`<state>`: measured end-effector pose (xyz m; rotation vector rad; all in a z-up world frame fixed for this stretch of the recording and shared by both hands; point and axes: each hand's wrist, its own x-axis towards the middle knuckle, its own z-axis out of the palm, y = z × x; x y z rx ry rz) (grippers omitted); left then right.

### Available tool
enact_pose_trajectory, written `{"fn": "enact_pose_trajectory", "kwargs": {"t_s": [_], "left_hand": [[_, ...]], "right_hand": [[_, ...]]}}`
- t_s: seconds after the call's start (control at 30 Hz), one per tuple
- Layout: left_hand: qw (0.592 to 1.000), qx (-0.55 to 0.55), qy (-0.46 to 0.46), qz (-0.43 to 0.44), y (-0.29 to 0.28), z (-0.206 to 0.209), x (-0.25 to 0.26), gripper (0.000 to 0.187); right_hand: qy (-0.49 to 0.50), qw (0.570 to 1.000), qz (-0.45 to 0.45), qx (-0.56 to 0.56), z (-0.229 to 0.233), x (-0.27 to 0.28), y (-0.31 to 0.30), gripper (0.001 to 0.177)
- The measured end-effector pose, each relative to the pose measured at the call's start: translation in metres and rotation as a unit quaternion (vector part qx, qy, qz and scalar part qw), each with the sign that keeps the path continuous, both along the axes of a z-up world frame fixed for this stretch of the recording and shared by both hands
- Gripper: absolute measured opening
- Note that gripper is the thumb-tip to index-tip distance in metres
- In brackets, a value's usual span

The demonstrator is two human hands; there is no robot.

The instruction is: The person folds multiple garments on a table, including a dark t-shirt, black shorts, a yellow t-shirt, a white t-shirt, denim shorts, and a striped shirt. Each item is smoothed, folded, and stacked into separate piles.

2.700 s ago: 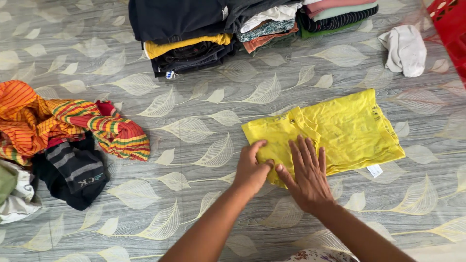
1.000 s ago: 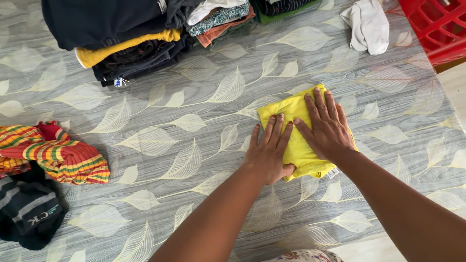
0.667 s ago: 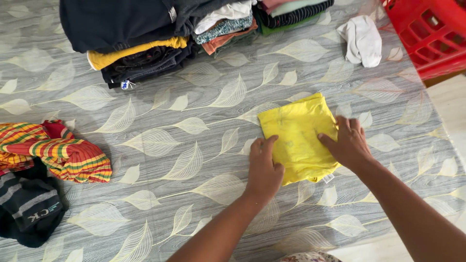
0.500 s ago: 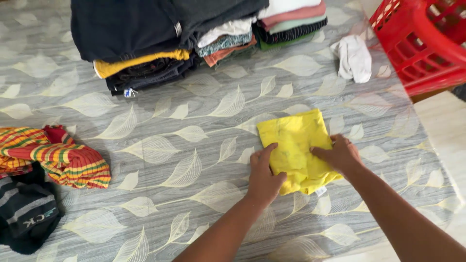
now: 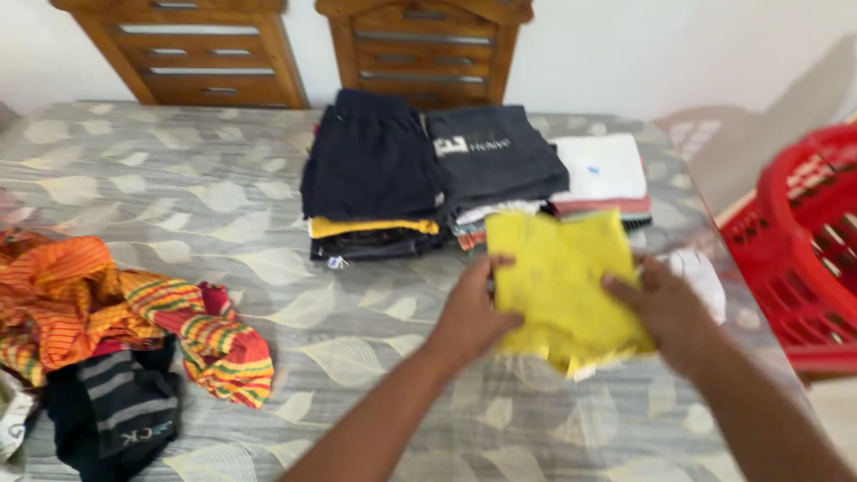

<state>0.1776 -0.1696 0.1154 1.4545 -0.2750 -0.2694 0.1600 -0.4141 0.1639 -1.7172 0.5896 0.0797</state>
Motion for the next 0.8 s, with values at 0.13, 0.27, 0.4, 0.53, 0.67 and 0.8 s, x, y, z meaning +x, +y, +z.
{"fn": "enact_pose_trajectory", "kwargs": {"t_s": [0.13, 0.27, 0.4, 0.53, 0.67, 0.8], "left_hand": [[0.995, 0.020, -0.086, 0.039, 0.015, 0.059, 0.089, 0.079], [0.991, -0.041, -0.124, 0.035, 0.021, 0.093, 0.167, 0.083], [0.993, -0.062, -0.070, 0.074, 0.028, 0.068, 0.224, 0.084], [0.991, -0.004, 0.007, 0.133, 0.020, 0.012, 0.227, 0.074], [0.976, 0.107, -0.082, 0.169, 0.020, -0.019, 0.220, 0.067], [0.960, 0.153, -0.169, 0.162, 0.018, -0.008, 0.227, 0.070]], "right_hand": [[-0.088, 0.994, 0.051, 0.046, 0.067, 0.095, 0.011, 0.050], [-0.166, 0.979, 0.108, -0.043, 0.095, 0.184, 0.012, 0.048], [-0.176, 0.971, 0.159, 0.032, 0.063, 0.259, 0.005, 0.056], [-0.061, 0.972, 0.192, -0.123, -0.015, 0.290, 0.009, 0.061], [-0.041, 0.977, 0.174, -0.114, -0.051, 0.292, 0.005, 0.056], [-0.178, 0.962, 0.187, -0.090, -0.037, 0.279, -0.004, 0.050]]}}
